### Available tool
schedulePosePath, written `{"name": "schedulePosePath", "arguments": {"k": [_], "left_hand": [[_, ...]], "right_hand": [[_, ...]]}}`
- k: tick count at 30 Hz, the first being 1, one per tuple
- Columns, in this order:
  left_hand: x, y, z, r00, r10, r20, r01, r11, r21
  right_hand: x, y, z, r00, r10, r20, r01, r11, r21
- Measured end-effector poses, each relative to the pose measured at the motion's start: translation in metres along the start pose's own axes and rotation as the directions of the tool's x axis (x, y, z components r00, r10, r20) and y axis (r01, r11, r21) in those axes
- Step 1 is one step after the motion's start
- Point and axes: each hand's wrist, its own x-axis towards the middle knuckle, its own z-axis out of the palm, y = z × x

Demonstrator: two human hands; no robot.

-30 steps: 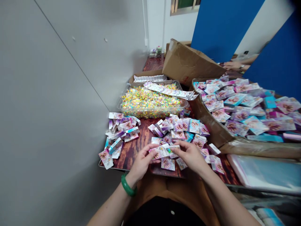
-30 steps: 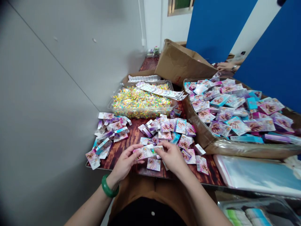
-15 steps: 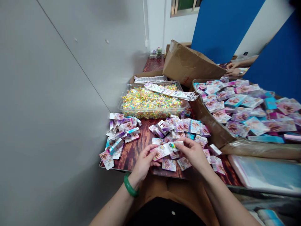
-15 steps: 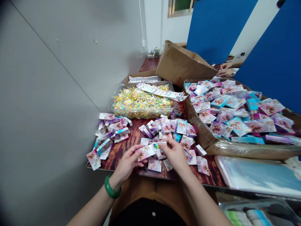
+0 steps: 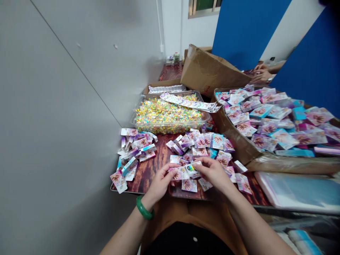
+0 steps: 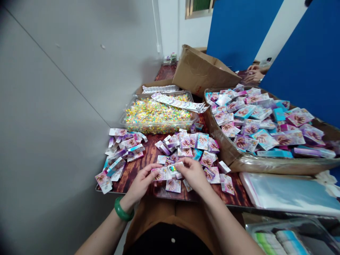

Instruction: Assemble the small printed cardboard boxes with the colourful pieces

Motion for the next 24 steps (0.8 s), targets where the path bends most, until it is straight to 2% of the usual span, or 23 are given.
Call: {"name": "schedulePosePath", "arguments": {"k": [5,8,10,13,15,17,19,21,24], "left_hand": [[0.001,-0.012,0.009,0.993,-0.114,0.013,0.113,0.946,-0.303],[0.0,-0.015,0.013,0.986,-0.163,-0.029,0.137,0.902,-0.409],[0.0,-0.015,0.013,0.988,-0.15,-0.031,0.128,0.922,-0.366],[0.0,-0.013,0.013,0.996,-0.093,0.008,0.092,0.972,-0.215],[0.001,-0.012,0.013,0.997,-0.071,0.004,0.07,0.982,-0.174],[0.001,-0.011,0.012,0.998,-0.061,-0.017,0.057,0.979,-0.195],[0.002,-0.011,0.011,0.998,-0.065,-0.004,0.063,0.972,-0.224],[0.002,-0.012,0.009,0.995,-0.09,0.049,0.098,0.974,-0.203],[0.002,-0.017,0.005,0.974,-0.167,0.151,0.178,0.982,-0.059]], "right_hand": [[-0.001,0.013,0.009,0.993,-0.08,-0.086,0.08,0.997,-0.004],[0.0,0.019,0.007,0.992,-0.115,-0.043,0.113,0.992,-0.064],[0.0,0.019,0.006,0.997,-0.08,0.02,0.081,0.994,-0.071],[0.0,0.015,0.008,0.996,-0.027,0.083,0.03,0.999,-0.028],[0.0,0.011,0.012,0.999,-0.005,0.05,0.003,0.999,0.045],[0.0,0.008,0.014,0.999,0.031,-0.007,-0.03,0.987,0.157],[0.0,0.005,0.014,0.998,0.056,-0.007,-0.053,0.969,0.241],[0.0,0.004,0.012,0.996,0.069,0.05,-0.079,0.969,0.235],[0.0,0.006,0.01,0.987,0.088,0.131,-0.105,0.987,0.122]]}}
